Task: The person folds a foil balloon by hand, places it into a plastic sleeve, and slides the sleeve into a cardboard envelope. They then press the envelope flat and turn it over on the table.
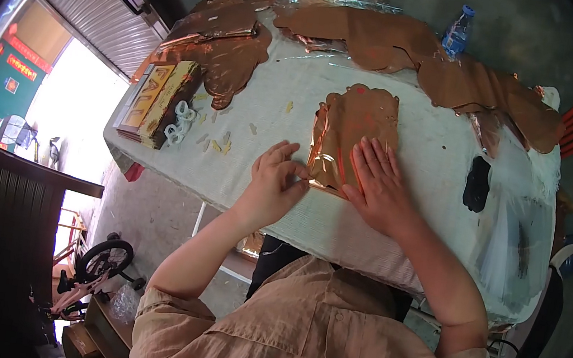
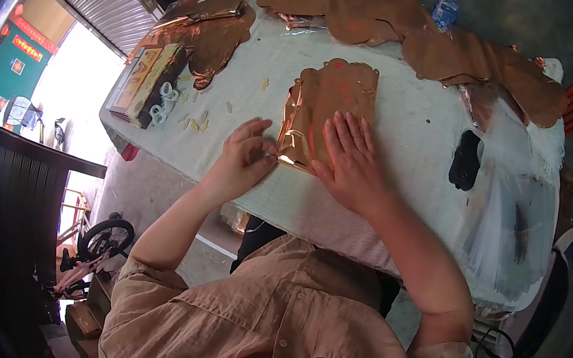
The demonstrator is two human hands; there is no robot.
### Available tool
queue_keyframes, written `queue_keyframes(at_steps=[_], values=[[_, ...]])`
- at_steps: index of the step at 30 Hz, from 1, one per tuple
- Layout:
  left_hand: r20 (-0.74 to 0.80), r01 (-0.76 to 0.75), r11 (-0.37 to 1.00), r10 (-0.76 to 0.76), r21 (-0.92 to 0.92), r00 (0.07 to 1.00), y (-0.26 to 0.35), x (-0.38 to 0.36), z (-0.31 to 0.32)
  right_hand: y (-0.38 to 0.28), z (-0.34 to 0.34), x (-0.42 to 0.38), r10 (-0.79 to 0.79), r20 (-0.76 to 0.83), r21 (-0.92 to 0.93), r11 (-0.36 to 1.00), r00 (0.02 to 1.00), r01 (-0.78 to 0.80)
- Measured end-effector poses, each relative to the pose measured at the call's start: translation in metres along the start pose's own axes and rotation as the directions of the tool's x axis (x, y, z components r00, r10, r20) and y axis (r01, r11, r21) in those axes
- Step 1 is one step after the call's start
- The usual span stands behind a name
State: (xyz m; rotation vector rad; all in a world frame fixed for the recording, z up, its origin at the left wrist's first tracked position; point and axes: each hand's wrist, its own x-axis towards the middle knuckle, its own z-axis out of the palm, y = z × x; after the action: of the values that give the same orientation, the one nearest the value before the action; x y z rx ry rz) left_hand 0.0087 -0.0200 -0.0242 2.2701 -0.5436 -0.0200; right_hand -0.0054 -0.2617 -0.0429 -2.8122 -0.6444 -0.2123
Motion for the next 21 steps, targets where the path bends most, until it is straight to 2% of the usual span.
queue_keyframes(at_steps=[4,6,7,9,10,12,16,19,21], values=[[0.027,0.035,0.999,-0.036,0.033,0.999,-0.0031,0.0029,-0.0005,0.0,0.0001,0.0002,0.0,0.014,0.013,1.0,1.0,0.0],[0.03,0.056,0.991,-0.053,-0.119,0.998,-0.0082,0.0041,0.002,0.0003,0.0004,0.0,-0.001,0.019,0.008,1.0,1.0,0.001],[0.03,0.054,0.992,-0.051,-0.117,0.998,-0.0072,0.0047,0.0032,0.0006,0.0007,0.0001,-0.003,0.025,0.002,1.0,1.0,0.003],[-0.027,0.029,0.999,-0.028,0.031,0.999,-0.0031,0.0056,0.0065,0.0012,0.0021,0.0001,-0.002,0.023,0.005,1.0,1.0,0.002],[-0.028,0.028,0.999,-0.027,0.032,0.999,-0.0029,0.0055,0.0064,0.0012,0.0024,0.0002,-0.004,0.022,0.007,1.0,1.0,0.003],[-0.033,0.046,0.994,-0.05,-0.099,0.998,-0.0025,0.0062,0.007,0.0007,0.0018,0.0004,0.0,0.022,0.011,1.0,1.0,-0.001],[-0.041,0.005,0.993,-0.01,-0.115,0.999,-0.0027,0.002,0.0073,0.0004,0.0022,0.0001,0.004,0.008,0.049,0.999,1.0,-0.004],[-0.058,-0.013,0.978,0.001,-0.207,0.998,0.0002,-0.0008,0.0073,-0.001,0.0003,-0.0003,0.003,0.018,0.064,0.998,1.0,-0.004],[-0.048,-0.076,0.997,0.076,-0.008,0.996,0.0016,-0.0019,0.0072,-0.0004,0.0016,-0.0006,0.003,0.018,0.053,0.999,1.0,-0.004]])
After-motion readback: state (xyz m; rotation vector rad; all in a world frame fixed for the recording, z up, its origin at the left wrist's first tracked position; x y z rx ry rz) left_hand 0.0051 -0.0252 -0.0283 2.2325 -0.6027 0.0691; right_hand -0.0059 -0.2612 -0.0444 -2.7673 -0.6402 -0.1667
